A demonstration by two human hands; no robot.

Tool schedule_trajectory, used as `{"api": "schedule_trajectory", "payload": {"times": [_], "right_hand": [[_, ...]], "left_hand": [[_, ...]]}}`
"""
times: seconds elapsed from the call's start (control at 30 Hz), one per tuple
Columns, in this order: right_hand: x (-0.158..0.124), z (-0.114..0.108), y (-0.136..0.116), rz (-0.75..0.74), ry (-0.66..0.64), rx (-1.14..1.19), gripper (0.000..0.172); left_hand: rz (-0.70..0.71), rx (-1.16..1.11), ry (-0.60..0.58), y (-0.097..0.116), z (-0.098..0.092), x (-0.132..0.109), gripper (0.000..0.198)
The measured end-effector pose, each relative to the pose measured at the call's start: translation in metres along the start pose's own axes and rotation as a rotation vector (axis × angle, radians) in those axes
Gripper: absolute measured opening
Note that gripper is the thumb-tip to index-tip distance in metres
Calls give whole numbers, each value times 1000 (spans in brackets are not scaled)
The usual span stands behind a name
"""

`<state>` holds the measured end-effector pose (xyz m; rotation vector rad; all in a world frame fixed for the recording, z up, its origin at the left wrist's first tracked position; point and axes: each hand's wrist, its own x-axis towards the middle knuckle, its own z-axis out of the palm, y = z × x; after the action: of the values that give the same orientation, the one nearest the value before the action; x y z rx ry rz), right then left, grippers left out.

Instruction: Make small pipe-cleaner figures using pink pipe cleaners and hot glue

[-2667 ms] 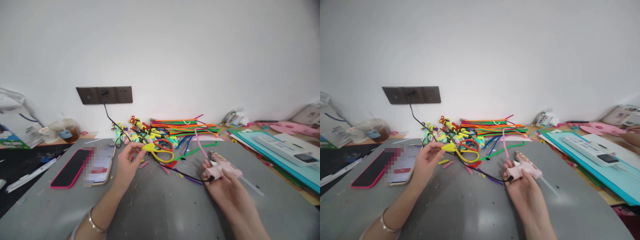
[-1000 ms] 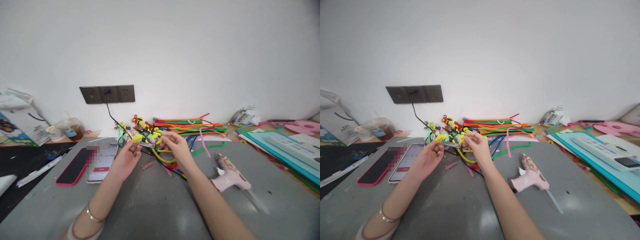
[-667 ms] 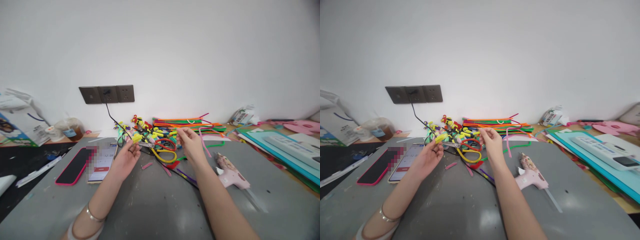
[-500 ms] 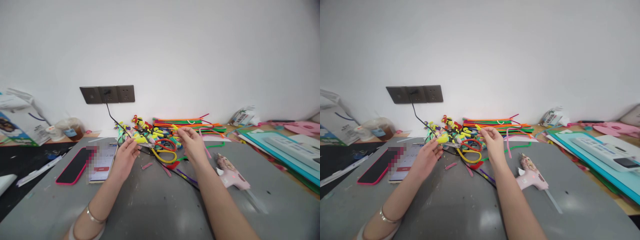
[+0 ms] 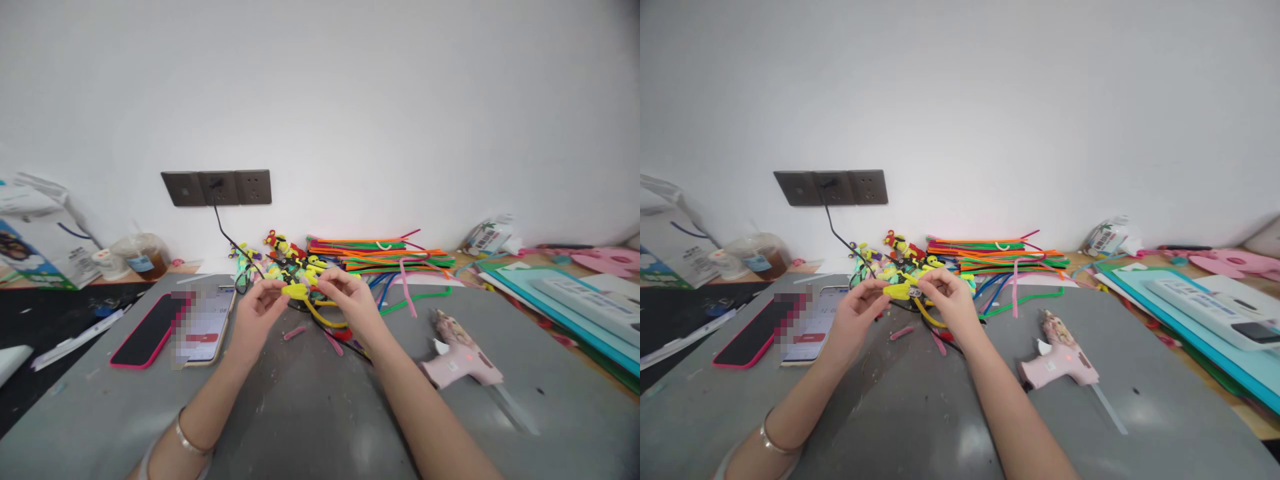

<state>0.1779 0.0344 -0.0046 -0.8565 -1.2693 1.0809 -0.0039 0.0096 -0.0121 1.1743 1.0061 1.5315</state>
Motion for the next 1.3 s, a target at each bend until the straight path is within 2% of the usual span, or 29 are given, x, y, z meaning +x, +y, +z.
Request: {"api": "schedule_trajectory", "payload": {"times": [0.2, 0.53, 0.77, 1.07, 1.3], "right_hand": [[-6, 12, 2, -47, -56, -88, 24], [-8, 11, 9, -138, -74, -189, 15], [-7, 9, 0, -201, -51, -220, 16], [-11, 8, -6, -329, -176, -294, 9], [-13, 10, -6, -307, -185, -297, 6]], "left_hand": [[-30, -42, -16, 6, 4, -3, 22], [-23, -31, -24, 6, 5, -4, 23], [-26, -37, -3, 8, 5, -4, 22], [-51, -56, -43, 12, 6, -5, 22], [-48, -58, -43, 9, 5, -4, 25]]}}
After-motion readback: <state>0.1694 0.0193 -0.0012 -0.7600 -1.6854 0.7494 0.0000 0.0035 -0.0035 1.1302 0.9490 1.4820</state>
